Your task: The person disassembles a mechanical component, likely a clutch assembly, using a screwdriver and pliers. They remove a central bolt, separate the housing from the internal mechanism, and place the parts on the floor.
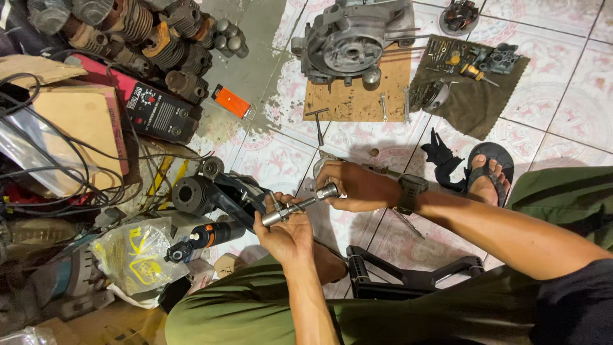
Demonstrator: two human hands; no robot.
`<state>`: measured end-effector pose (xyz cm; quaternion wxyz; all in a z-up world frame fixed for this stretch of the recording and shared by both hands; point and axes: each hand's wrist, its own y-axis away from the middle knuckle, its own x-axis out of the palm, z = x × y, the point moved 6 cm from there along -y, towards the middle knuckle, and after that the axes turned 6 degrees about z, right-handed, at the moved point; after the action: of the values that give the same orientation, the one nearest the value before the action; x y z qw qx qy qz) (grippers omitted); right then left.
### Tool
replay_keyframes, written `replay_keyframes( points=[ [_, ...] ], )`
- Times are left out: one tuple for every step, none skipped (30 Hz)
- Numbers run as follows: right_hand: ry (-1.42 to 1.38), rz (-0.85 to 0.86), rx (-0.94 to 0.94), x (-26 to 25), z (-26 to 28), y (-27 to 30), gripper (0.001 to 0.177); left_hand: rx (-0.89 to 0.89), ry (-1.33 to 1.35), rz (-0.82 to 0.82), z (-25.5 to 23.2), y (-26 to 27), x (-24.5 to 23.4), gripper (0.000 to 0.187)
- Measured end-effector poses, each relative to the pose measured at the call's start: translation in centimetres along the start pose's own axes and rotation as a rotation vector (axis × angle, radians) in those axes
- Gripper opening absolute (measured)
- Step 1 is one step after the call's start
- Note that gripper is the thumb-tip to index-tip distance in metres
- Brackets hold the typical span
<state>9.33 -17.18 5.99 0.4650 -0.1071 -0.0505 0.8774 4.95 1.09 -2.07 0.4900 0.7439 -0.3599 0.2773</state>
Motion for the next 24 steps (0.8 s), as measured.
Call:
replay_keyframes(
  points=[
    [-0.034,0.001,-0.013,0.1,0.2,0.0,0.027,0.011,-0.019,0.006,-0.3,0.2,0.1,0.037],
    [-0.037,0.005,-0.013,0.3,0.4,0.0,0.027,0.014,-0.018,0.004,-0.3,0.2,0.2,0.037],
    [-0.021,0.005,-0.026,0.3,0.7,0.0,0.027,0.009,-0.022,0.010,-0.2,0.2,0.3,0.036],
    [-0.005,0.005,-0.039,0.3,1.0,0.0,0.028,0.004,-0.025,0.017,-0.1,0.2,0.5,0.036],
    [-0.001,0.006,-0.040,0.2,1.8,0.1,0.028,0.004,-0.023,0.020,-0.1,0.3,0.7,0.036],
    [-0.002,-0.015,-0.038,-0.1,2.5,0.3,0.027,0.001,-0.028,0.022,0.0,0.5,0.9,0.036],
    [-0.003,-0.040,-0.035,-0.4,3.1,0.5,0.027,-0.006,-0.034,0.025,0.1,0.6,1.2,0.037],
    [0.002,-0.042,-0.036,-0.4,3.2,0.7,0.027,-0.008,-0.033,0.029,0.2,0.7,1.8,0.037],
    [-0.003,-0.075,-0.023,-0.6,3.2,0.9,0.028,-0.028,-0.040,0.040,0.4,0.9,2.3,0.037],
    [-0.009,-0.109,-0.009,-0.7,3.1,1.3,0.030,-0.048,-0.047,0.051,0.6,1.2,2.8,0.036],
    [-0.007,-0.115,-0.006,-0.9,3.6,1.4,0.030,-0.054,-0.050,0.052,0.7,1.2,3.1,0.036],
    [-0.025,-0.145,0.006,-1.2,4.0,1.6,0.029,-0.068,-0.077,0.079,0.8,1.3,3.5,0.038],
    [-0.042,-0.176,0.018,-1.5,4.5,1.7,0.029,-0.082,-0.104,0.108,0.9,1.3,3.9,0.039],
    [-0.039,-0.183,0.019,-1.5,4.4,2.0,0.029,-0.089,-0.106,0.111,1.1,1.6,4.5,0.039],
    [-0.078,-0.208,0.051,-1.5,4.1,2.4,0.027,-0.092,-0.187,0.165,1.2,2.1,5.2,0.040],
    [-0.119,-0.234,0.082,-1.4,3.8,2.7,0.025,-0.096,-0.268,0.220,1.3,2.5,6.0,0.042],
    [-0.122,-0.234,0.082,-1.3,3.7,3.0,0.025,-0.095,-0.271,0.219,1.4,3.1,6.6,0.042],
    [-0.123,-0.247,0.108,-1.4,3.5,3.3,0.022,-0.090,-0.372,0.269,1.5,3.7,7.5,0.043],
    [-0.125,-0.262,0.137,-1.3,3.2,3.7,0.021,-0.087,-0.474,0.318,1.6,4.3,8.4,0.045],
    [-0.130,-0.265,0.138,-1.3,3.3,4.0,0.021,-0.089,-0.480,0.317,1.4,3.2,6.9,0.045],
    [-0.176,-0.292,0.167,-1.3,3.1,4.3,0.020,0.033,-0.810,0.269,0.4,2.0,5.3,0.048],
    [-0.222,-0.318,0.196,-1.3,2.9,4.6,0.019,0.157,-1.139,0.213,-0.7,1.0,3.9,0.051],
    [-0.228,-0.319,0.200,-1.0,2.4,4.8,0.019,0.154,-1.143,0.208,-1.0,1.5,4.6,0.051],
    [-0.232,-0.326,0.201,-0.7,2.0,4.9,0.020,0.166,-1.251,0.284,-1.1,2.0,5.8,0.052]
  ],
)
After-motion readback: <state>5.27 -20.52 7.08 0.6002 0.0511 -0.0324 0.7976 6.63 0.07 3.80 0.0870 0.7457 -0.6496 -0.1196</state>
